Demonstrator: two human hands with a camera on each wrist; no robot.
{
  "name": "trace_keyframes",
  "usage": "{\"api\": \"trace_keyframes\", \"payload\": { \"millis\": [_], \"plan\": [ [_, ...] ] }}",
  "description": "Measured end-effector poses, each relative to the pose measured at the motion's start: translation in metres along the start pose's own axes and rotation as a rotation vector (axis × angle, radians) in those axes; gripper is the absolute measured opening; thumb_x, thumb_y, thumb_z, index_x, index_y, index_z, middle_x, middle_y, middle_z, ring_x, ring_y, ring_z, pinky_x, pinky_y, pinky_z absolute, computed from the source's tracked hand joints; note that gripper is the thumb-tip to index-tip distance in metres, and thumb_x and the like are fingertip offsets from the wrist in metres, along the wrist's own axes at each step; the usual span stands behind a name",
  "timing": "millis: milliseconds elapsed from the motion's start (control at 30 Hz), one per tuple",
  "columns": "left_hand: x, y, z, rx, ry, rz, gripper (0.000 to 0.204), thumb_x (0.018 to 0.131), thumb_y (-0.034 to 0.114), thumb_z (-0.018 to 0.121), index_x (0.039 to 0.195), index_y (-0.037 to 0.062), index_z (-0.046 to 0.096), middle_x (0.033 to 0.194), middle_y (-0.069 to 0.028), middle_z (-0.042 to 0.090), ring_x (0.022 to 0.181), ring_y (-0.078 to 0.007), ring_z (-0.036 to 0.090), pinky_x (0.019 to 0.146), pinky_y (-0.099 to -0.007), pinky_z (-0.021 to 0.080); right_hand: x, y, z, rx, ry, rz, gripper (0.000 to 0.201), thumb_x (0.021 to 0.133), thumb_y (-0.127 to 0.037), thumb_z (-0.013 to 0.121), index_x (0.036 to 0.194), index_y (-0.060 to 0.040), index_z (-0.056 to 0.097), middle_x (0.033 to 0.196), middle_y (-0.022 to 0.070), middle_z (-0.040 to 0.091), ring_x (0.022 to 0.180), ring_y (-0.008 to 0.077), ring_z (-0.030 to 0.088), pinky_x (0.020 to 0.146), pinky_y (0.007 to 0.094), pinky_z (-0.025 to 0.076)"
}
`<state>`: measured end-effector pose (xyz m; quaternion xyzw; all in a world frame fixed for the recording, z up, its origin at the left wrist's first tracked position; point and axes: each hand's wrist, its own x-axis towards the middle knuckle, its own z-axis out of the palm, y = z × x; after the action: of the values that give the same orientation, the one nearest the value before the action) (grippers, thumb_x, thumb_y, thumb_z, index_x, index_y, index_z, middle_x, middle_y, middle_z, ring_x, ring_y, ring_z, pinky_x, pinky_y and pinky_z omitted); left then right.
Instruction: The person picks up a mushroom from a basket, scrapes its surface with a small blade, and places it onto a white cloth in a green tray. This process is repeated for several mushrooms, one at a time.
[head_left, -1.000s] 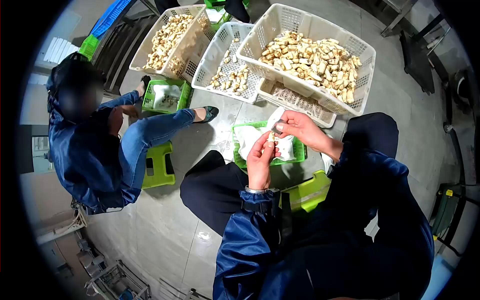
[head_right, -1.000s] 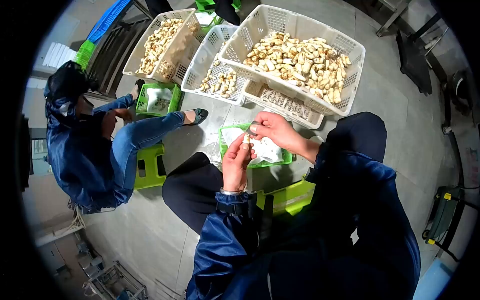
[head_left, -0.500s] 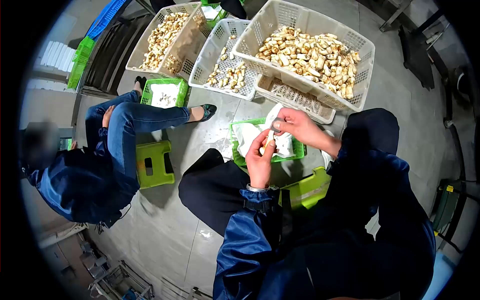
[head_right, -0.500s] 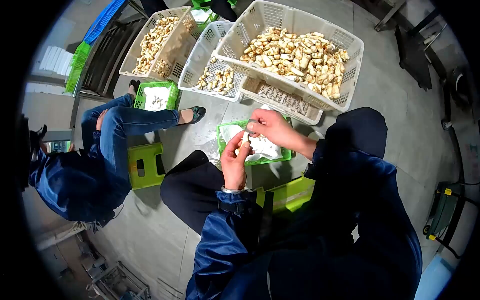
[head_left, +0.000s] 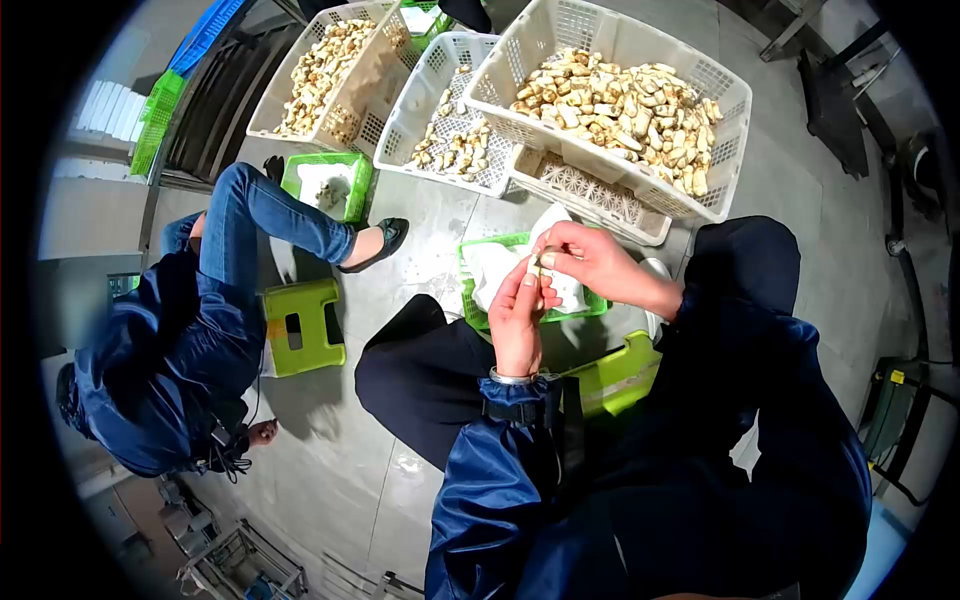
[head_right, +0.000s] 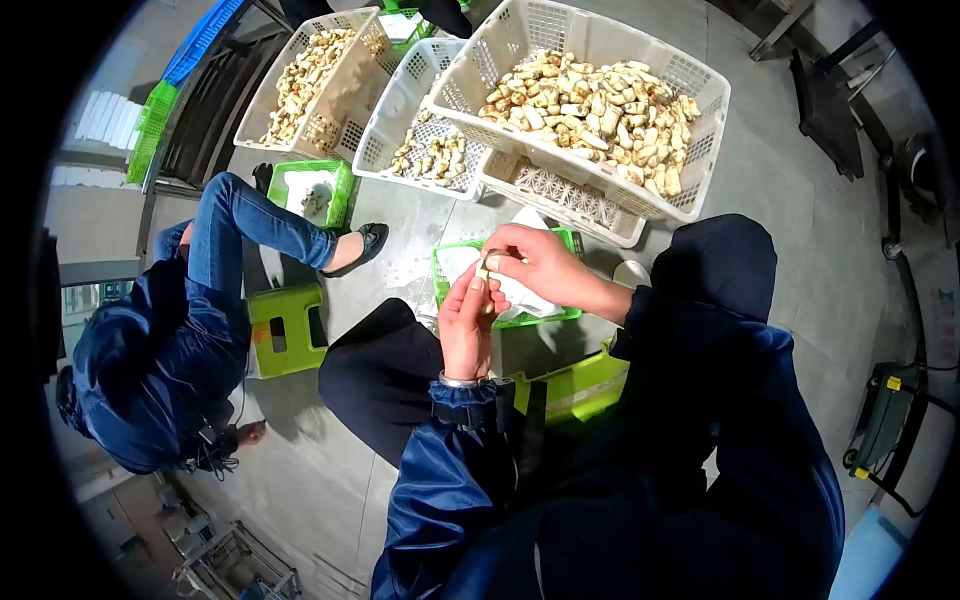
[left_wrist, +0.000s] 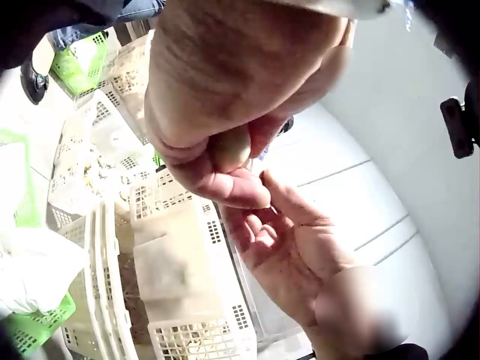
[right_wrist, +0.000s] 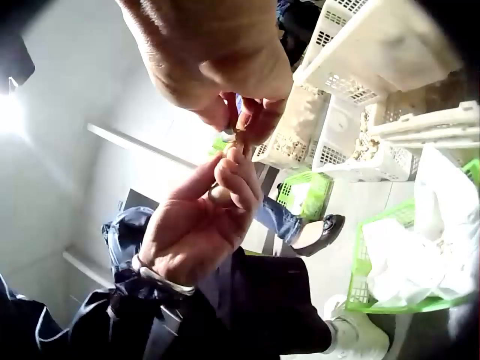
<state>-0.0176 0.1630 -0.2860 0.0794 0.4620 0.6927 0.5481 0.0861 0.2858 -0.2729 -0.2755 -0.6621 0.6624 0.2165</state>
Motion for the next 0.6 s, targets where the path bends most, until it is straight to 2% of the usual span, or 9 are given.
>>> {"api": "trace_keyframes", "payload": {
  "millis": [33, 100, 167, 233, 300, 333, 367, 467, 600],
  "plan": [
    [-0.001, 0.0, 0.0, 0.0, 0.0, -0.003, 0.034, 0.094, 0.014, 0.051, 0.124, -0.0015, 0.049, 0.087, -0.0046, 0.06, 0.073, -0.0098, 0.057, 0.068, -0.0256, 0.051, 0.0, 0.004, -0.001, -0.17, -0.036, -0.021, 0.011, 0.09, -0.01, 0.055, 0.089, 0.0006, 0.053, 0.075, 0.0022, 0.055, 0.076, 0.009, 0.056, 0.069, 0.025, 0.048],
    [-0.002, 0.001, 0.0, -0.019, -0.028, -0.042, 0.035, 0.093, 0.016, 0.052, 0.124, -0.0001, 0.049, 0.088, -0.0041, 0.06, 0.075, -0.0088, 0.058, 0.069, -0.0236, 0.051, 0.003, 0.006, -0.002, -0.12, -0.009, 0.015, 0.01, 0.09, -0.009, 0.054, 0.09, 0.0006, 0.053, 0.077, 0.0013, 0.055, 0.075, 0.0092, 0.055, 0.069, 0.0245, 0.047],
    [-0.002, 0.002, 0.004, -0.035, -0.022, -0.046, 0.035, 0.093, 0.016, 0.052, 0.124, -0.0001, 0.049, 0.089, -0.0042, 0.06, 0.075, -0.0088, 0.058, 0.068, -0.0234, 0.051, 0.003, 0.005, -0.002, 0.236, 0.023, 0.073, 0.009, 0.089, -0.009, 0.056, 0.088, -0.0005, 0.053, 0.074, 0.0003, 0.054, 0.071, 0.0079, 0.051, 0.066, 0.0233, 0.044],
    [-0.001, 0.003, 0.006, 0.002, 0.023, -0.001, 0.033, 0.094, 0.014, 0.05, 0.123, -0.0006, 0.05, 0.087, -0.0042, 0.06, 0.073, -0.0092, 0.057, 0.068, -0.0238, 0.051, 0.0, -0.002, 0.001, 0.23, 0.025, 0.069, 0.01, 0.088, -0.008, 0.057, 0.084, -0.0007, 0.052, 0.074, 0.0007, 0.053, 0.07, 0.0072, 0.051, 0.066, 0.0229, 0.044],
    [0.001, 0.0, 0.002, 0.033, 0.011, 0.011, 0.032, 0.093, 0.012, 0.052, 0.123, -0.001, 0.051, 0.088, -0.0036, 0.06, 0.073, -0.0085, 0.056, 0.069, -0.0233, 0.05, 0.0, 0.004, 0.003, 0.093, -0.038, -0.041, 0.013, 0.089, -0.009, 0.055, 0.081, -0.0007, 0.049, 0.075, 0.0012, 0.053, 0.073, 0.0073, 0.054, 0.067, 0.0223, 0.046],
    [0.0, -0.003, 0.002, 0.061, 0.006, 0.031, 0.033, 0.092, 0.011, 0.053, 0.123, -0.0013, 0.051, 0.088, -0.0032, 0.059, 0.074, -0.008, 0.055, 0.069, -0.023, 0.049, 0.002, 0.01, -0.002, 0.01, -0.015, 0.059, 0.014, 0.09, -0.009, 0.055, 0.079, -0.0011, 0.049, 0.074, 0.0009, 0.052, 0.073, 0.0073, 0.054, 0.067, 0.022, 0.046],
    [0.001, -0.004, 0.003, 0.089, -0.002, 0.052, 0.033, 0.092, 0.01, 0.054, 0.122, -0.0016, 0.051, 0.088, -0.0028, 0.059, 0.074, -0.0075, 0.055, 0.069, -0.0227, 0.049, 0.004, 0.008, -0.004, 0.011, -0.01, 0.061, 0.014, 0.09, -0.009, 0.055, 0.079, -0.0011, 0.049, 0.074, 0.0009, 0.052, 0.073, 0.0073, 0.054, 0.067, 0.022, 0.046],
    [0.003, -0.007, 0.003, 0.1, -0.008, 0.101, 0.032, 0.09, 0.007, 0.056, 0.12, -0.0012, 0.052, 0.09, -0.0027, 0.059, 0.075, -0.0074, 0.054, 0.07, -0.0222, 0.048, 0.005, -0.005, -0.007, 0.323, -0.036, 0.142, 0.014, 0.09, -0.009, 0.055, 0.08, -0.0017, 0.049, 0.074, 0.0003, 0.052, 0.074, 0.0065, 0.052, 0.068, 0.0224, 0.046],
    [0.004, -0.009, 0.002, 0.221, 0.038, 0.179, 0.031, 0.086, 0.002, 0.059, 0.116, 0.0002, 0.054, 0.094, -0.0025, 0.058, 0.079, -0.0071, 0.053, 0.071, -0.0207, 0.046, 0.001, -0.001, -0.003, 0.208, -0.069, 0.006, 0.015, 0.089, -0.009, 0.056, 0.079, -0.0011, 0.049, 0.071, -0.0009, 0.049, 0.074, 0.0054, 0.051, 0.065, 0.0221, 0.044]
  ]
}}
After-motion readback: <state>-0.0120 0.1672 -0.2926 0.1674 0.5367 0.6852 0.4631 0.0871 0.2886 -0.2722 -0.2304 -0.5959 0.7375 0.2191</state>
